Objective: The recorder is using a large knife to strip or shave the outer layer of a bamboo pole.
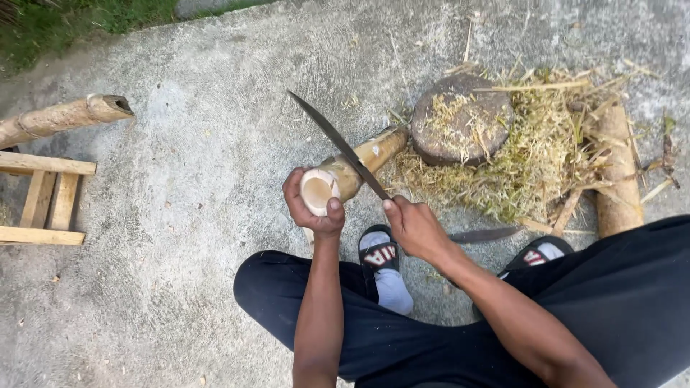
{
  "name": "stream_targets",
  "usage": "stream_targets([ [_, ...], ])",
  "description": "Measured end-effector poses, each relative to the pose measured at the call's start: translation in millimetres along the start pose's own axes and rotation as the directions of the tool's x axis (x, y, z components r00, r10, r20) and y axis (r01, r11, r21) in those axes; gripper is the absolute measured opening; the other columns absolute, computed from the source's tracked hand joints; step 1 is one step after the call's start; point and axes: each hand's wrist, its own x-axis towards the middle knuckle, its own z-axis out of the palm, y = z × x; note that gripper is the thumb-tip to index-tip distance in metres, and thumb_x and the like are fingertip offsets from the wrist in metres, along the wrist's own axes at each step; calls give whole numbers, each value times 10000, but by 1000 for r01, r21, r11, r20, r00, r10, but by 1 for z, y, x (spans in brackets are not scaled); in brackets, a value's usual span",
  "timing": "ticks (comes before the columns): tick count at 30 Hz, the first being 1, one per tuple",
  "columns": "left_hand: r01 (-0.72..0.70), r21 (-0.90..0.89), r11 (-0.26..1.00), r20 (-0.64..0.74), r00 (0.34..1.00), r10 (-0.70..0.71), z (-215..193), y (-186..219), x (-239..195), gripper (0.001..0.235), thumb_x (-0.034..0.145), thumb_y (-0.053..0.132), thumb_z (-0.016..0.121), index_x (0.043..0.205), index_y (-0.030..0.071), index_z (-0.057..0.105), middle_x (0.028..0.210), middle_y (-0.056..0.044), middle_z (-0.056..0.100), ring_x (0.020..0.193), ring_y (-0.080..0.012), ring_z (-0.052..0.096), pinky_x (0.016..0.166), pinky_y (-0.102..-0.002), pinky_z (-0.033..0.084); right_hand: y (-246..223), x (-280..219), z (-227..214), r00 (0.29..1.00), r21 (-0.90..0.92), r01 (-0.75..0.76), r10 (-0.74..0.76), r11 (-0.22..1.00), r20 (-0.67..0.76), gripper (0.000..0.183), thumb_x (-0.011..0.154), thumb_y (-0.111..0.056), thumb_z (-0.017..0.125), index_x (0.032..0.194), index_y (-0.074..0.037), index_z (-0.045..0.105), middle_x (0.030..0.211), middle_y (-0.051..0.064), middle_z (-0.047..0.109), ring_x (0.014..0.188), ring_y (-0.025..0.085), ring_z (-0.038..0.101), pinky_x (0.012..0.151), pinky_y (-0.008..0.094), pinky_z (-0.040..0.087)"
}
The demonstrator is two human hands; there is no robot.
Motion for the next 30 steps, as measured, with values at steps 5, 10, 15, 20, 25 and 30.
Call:
stream_targets([
  [5, -15, 101, 995, 28, 1000, 12, -3, -1, -1, 837, 923, 643, 654, 1365, -53, 509, 1281, -169, 549, 1163, -280, 625, 1006, -420, 580, 32, 11, 8, 997, -80, 77, -79, 994, -23, 589, 1072, -455, 276, 928, 1, 619, 539, 127, 588, 447, 301, 619, 446, 471, 521],
  [10, 1, 67, 998, 19, 1000, -2, -2, 0, 6, 844, 910, 667, 662, 1340, -50, 545, 1261, -163, 580, 1168, -297, 638, 1037, -434, 568, 119, 35, 17, 959, -112, -284, 284, 952, -15, 682, 1109, -483, 206, 930, -6, 659, 564, 141, 614, 569, 302, 655, 604, 500, 536],
  [15, -13, 167, 986, 78, 997, 0, -6, 2, 19, 859, 895, 672, 662, 1368, -38, 558, 1265, -153, 533, 1216, -282, 564, 1066, -446, 513, 83, 25, 6, 940, 57, -341, 341, 938, 17, 719, 1093, -504, 156, 845, -16, 623, 565, 65, 504, 501, 239, 551, 508, 460, 555],
  [20, 90, 44, 995, 45, 995, -92, -3, 8, 13, 798, 922, 631, 662, 1359, -21, 515, 1256, -156, 545, 1157, -280, 600, 1029, -439, 526, 15, 0, 2, 999, 93, 37, -38, 995, 8, 705, 1058, -541, 149, 843, -37, 592, 489, 8, 428, 398, 186, 495, 387, 416, 475],
  [25, 93, -28, 995, 12, 996, -92, 1, 8, 11, 708, 953, 576, 633, 1321, -14, 500, 1256, -144, 503, 1128, -288, 640, 1004, -448, 575, 10, 0, 14, 985, 67, 174, -174, 982, -5, 677, 1080, -534, 182, 866, -31, 581, 464, -4, 412, 358, 182, 473, 342, 392, 416],
  [30, 78, -24, 997, -24, 997, -78, -4, 4, 4, 693, 950, 537, 638, 1324, -32, 511, 1263, -150, 507, 1173, -298, 601, 1013, -466, 545, 8, 1, 17, 995, 145, 59, -71, 988, 76, 552, 1073, -440, 251, 882, -34, 574, 445, 123, 506, 342, 287, 570, 349, 441, 427],
])
